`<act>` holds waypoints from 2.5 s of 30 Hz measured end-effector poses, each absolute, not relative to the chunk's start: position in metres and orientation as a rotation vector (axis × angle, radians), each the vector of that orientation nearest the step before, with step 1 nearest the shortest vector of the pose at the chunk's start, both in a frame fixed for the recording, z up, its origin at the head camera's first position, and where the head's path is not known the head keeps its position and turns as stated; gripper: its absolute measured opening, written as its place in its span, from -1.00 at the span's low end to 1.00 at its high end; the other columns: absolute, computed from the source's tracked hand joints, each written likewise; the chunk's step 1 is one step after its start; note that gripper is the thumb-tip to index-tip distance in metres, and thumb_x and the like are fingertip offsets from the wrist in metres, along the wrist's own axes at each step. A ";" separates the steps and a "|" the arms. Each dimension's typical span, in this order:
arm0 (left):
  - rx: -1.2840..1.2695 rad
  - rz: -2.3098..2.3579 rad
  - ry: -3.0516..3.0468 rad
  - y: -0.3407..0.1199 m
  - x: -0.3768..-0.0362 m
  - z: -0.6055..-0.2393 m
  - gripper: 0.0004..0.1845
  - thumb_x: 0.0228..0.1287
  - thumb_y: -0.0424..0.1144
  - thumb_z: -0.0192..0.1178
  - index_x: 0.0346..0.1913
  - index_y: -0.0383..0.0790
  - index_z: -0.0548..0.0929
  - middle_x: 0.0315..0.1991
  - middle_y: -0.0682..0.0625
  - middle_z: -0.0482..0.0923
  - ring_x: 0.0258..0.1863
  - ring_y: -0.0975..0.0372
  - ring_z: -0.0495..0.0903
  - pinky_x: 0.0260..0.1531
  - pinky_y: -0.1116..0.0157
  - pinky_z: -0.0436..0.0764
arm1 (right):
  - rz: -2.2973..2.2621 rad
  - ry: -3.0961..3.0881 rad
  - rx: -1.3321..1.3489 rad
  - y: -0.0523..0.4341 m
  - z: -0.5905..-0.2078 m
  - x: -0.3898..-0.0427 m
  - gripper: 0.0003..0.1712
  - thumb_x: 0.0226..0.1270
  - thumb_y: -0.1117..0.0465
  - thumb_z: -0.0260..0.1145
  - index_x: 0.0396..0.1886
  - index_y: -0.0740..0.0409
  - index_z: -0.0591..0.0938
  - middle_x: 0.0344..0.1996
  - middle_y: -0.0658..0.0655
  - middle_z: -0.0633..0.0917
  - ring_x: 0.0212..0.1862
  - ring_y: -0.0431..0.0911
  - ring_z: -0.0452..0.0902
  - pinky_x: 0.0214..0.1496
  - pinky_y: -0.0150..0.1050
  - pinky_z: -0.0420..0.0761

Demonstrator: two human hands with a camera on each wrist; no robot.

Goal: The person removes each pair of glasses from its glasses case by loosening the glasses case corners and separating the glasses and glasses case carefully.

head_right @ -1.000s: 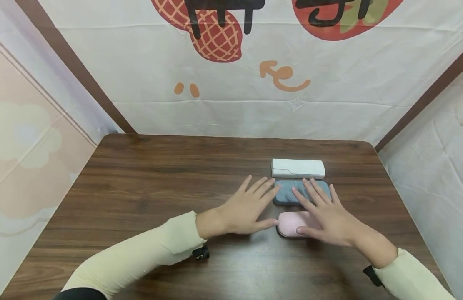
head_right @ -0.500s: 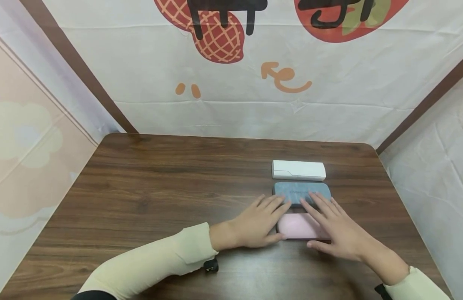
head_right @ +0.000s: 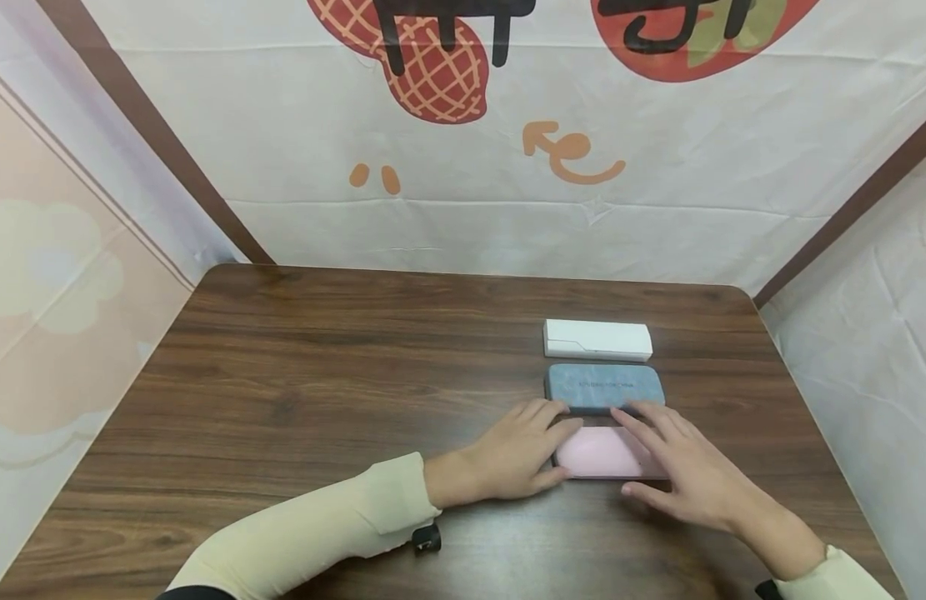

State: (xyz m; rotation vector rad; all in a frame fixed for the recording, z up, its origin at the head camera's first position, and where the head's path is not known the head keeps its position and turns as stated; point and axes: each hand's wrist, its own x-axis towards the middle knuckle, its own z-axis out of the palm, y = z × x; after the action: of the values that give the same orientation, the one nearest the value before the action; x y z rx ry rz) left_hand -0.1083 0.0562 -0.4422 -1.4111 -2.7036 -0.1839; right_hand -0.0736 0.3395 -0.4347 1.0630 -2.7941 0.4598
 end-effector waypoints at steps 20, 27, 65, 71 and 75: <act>-1.435 -0.299 -2.840 0.073 -0.105 -0.444 -0.25 0.38 0.16 0.26 0.46 -0.18 0.35 0.22 0.02 0.44 0.16 0.25 0.48 0.15 0.38 0.50 | 0.515 -2.835 0.972 0.346 -0.444 -0.071 0.02 -0.06 -0.03 0.70 0.43 0.07 0.46 0.20 0.00 0.53 0.20 -0.12 0.41 0.28 -0.65 0.05; -1.399 -0.322 -2.861 0.075 -0.103 -0.445 -0.22 0.36 0.12 0.31 0.48 -0.21 0.33 0.23 0.01 0.45 0.17 0.25 0.48 0.13 0.39 0.51 | 0.542 -2.841 0.944 0.347 -0.448 -0.070 0.05 -0.09 0.07 0.71 0.45 0.08 0.45 0.17 0.04 0.57 0.19 -0.11 0.43 0.29 -0.70 -0.02; -1.322 -0.347 -2.878 0.081 -0.104 -0.443 -0.30 0.25 0.08 0.41 0.33 -0.18 0.45 0.12 0.04 0.50 0.09 0.27 0.48 0.00 0.40 0.58 | 0.429 -2.810 0.979 0.349 -0.442 -0.073 -0.03 -0.10 0.07 0.71 0.38 0.07 0.52 0.08 -0.01 0.63 0.08 -0.11 0.55 0.16 -0.54 0.32; -1.344 -0.339 -2.862 0.078 -0.102 -0.440 -0.30 0.24 0.07 0.42 0.32 -0.20 0.46 0.10 0.03 0.51 0.06 0.27 0.49 0.00 0.40 0.58 | 0.380 -2.822 0.986 0.347 -0.438 -0.073 -0.04 -0.09 0.02 0.71 0.37 0.07 0.53 0.05 -0.02 0.65 0.06 -0.11 0.58 0.09 -0.43 0.43; -1.351 -0.343 -2.868 0.076 -0.103 -0.436 -0.31 0.23 0.07 0.43 0.31 -0.19 0.46 0.09 0.04 0.51 0.05 0.28 0.49 0.00 0.41 0.57 | 0.368 -2.828 0.986 0.344 -0.434 -0.072 -0.04 -0.10 0.01 0.71 0.37 0.05 0.53 0.04 -0.03 0.65 0.03 -0.12 0.59 -0.01 -0.25 0.56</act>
State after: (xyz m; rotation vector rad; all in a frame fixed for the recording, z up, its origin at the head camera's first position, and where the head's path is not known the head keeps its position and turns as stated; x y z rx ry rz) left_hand -0.1026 0.0763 -0.4359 -1.3509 -2.8683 -0.3435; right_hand -0.0719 0.3444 -0.4339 0.9862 -2.8284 0.3679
